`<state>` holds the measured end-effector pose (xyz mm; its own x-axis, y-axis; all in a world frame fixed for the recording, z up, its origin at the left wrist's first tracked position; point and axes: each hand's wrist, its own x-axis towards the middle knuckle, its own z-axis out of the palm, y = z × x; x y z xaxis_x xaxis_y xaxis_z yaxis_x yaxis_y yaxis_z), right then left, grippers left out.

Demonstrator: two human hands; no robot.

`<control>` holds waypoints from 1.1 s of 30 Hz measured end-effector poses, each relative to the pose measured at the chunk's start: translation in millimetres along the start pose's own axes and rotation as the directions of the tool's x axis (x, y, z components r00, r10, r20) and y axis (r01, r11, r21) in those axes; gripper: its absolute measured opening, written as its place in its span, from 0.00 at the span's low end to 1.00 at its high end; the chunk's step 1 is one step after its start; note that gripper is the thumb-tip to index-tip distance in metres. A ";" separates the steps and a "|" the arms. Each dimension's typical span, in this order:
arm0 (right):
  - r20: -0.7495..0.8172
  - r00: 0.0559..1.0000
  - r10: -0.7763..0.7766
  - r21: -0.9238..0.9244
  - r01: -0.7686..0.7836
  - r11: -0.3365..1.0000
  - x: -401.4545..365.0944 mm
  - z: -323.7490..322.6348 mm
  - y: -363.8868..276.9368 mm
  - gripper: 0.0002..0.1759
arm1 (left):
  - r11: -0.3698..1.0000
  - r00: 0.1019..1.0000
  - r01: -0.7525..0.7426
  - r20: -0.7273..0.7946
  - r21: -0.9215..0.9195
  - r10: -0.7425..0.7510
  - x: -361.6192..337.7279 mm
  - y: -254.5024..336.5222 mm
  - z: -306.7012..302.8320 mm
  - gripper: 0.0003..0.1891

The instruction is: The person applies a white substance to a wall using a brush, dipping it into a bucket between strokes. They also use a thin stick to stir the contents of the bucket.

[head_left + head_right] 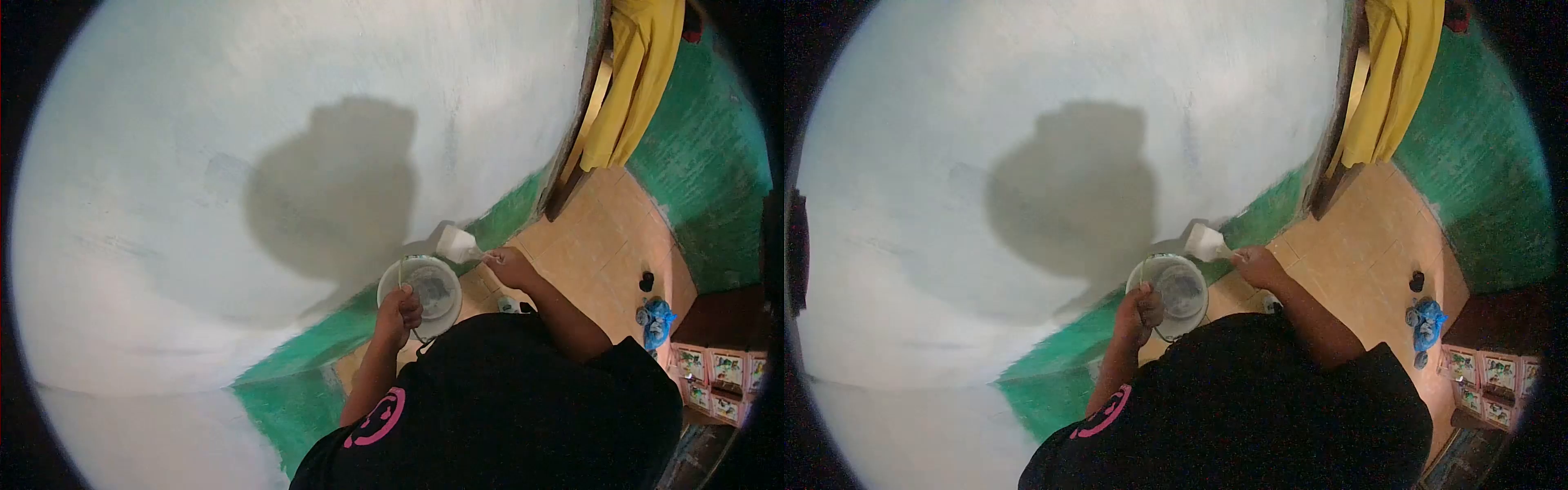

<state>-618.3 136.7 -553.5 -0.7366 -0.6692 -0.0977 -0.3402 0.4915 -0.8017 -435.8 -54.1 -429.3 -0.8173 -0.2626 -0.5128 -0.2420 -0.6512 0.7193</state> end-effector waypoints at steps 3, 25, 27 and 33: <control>0.110 0.985 0.136 0.369 -0.168 0.914 -8.8 -31.0 -26.2 0.18 | 1.000 1.000 -0.023 0.009 -0.010 0.023 -2.3 -2.4 0.6 0.16; 0.161 0.976 -0.144 -0.282 0.186 0.941 -35.3 -51.2 -130.2 0.18 | 0.946 0.914 -0.039 0.372 -0.321 0.164 -16.8 -9.6 -6.4 0.09; 0.109 0.970 -0.216 -0.276 0.239 0.931 -31.5 -51.5 -133.1 0.17 | 0.934 0.914 -0.064 0.355 -0.352 0.196 -14.5 -12.3 -2.6 0.09; 0.315 0.907 -0.278 -0.380 0.389 0.839 -11.5 -35.5 -154.1 0.14 | 0.950 0.925 -0.050 0.343 -0.310 0.161 -13.8 -12.1 -10.0 0.11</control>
<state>-578.2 88.5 -407.9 -0.3897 -0.9195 -0.0516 -0.7940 0.3639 -0.4870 -416.4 -49.7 -435.6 -0.9747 -0.1033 -0.1983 -0.0271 -0.8258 0.5633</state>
